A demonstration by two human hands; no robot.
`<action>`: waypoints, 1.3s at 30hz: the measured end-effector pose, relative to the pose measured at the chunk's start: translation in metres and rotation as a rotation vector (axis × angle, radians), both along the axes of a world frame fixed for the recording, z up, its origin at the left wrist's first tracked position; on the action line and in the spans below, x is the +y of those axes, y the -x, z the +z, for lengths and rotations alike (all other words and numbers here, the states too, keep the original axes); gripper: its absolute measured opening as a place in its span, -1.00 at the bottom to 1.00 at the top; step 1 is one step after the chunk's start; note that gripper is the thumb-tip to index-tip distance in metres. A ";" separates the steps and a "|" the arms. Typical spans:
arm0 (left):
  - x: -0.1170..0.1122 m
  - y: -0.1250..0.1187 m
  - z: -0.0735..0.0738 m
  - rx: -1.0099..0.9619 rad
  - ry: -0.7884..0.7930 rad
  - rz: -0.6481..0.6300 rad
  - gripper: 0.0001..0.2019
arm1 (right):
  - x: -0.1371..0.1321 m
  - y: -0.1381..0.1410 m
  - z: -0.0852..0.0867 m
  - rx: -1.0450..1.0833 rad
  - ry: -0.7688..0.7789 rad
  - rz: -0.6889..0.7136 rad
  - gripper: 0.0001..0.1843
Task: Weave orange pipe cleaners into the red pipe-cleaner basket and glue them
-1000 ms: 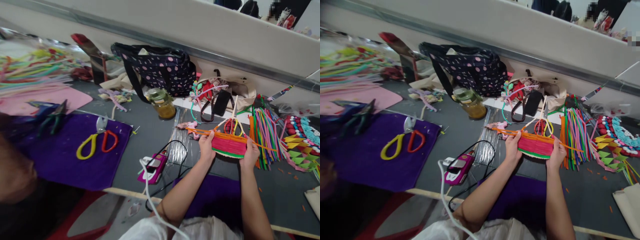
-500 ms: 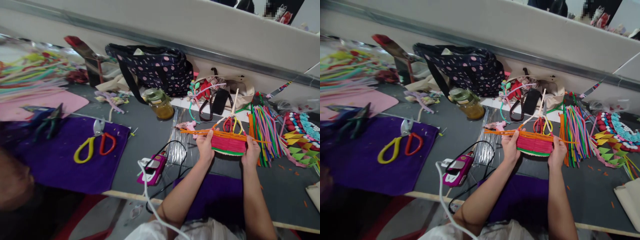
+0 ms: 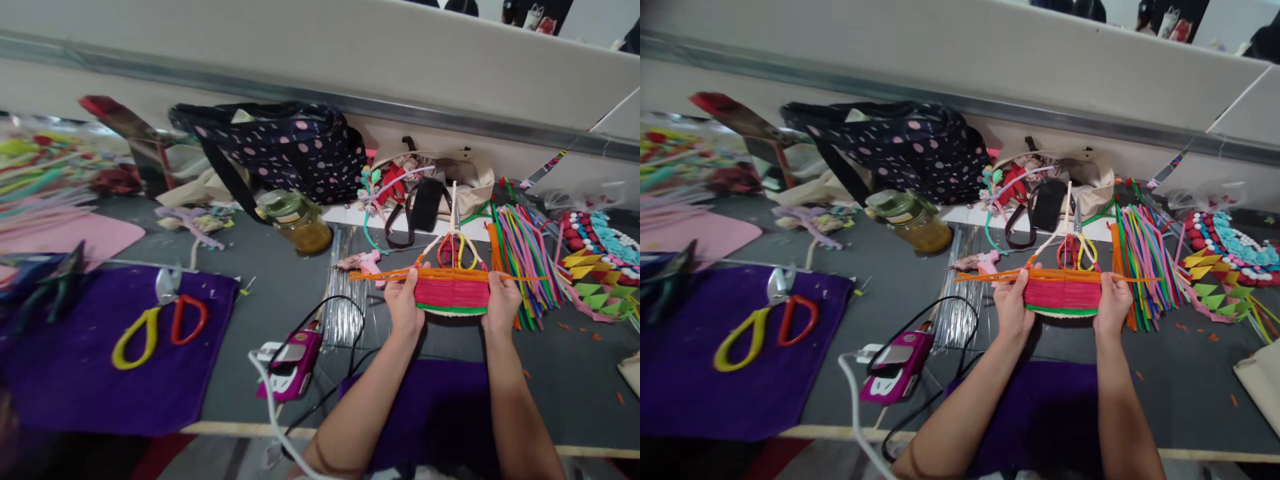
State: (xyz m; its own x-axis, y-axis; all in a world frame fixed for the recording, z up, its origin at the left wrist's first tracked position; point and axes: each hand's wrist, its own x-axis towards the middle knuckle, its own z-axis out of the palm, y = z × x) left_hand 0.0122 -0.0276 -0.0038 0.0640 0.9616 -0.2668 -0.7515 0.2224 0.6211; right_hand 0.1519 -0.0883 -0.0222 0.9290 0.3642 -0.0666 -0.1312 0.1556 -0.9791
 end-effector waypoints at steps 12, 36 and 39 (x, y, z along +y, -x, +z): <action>0.014 0.001 -0.007 0.012 -0.020 0.015 -0.64 | 0.016 -0.003 -0.008 -0.064 -0.068 -0.017 -0.62; 0.002 0.001 0.005 -0.047 -0.135 0.016 -0.65 | -0.018 0.024 0.037 -1.620 0.520 0.533 -0.15; 0.000 0.001 0.007 -0.051 -0.139 0.003 -0.64 | -0.019 0.025 0.032 -1.639 0.598 0.579 -0.07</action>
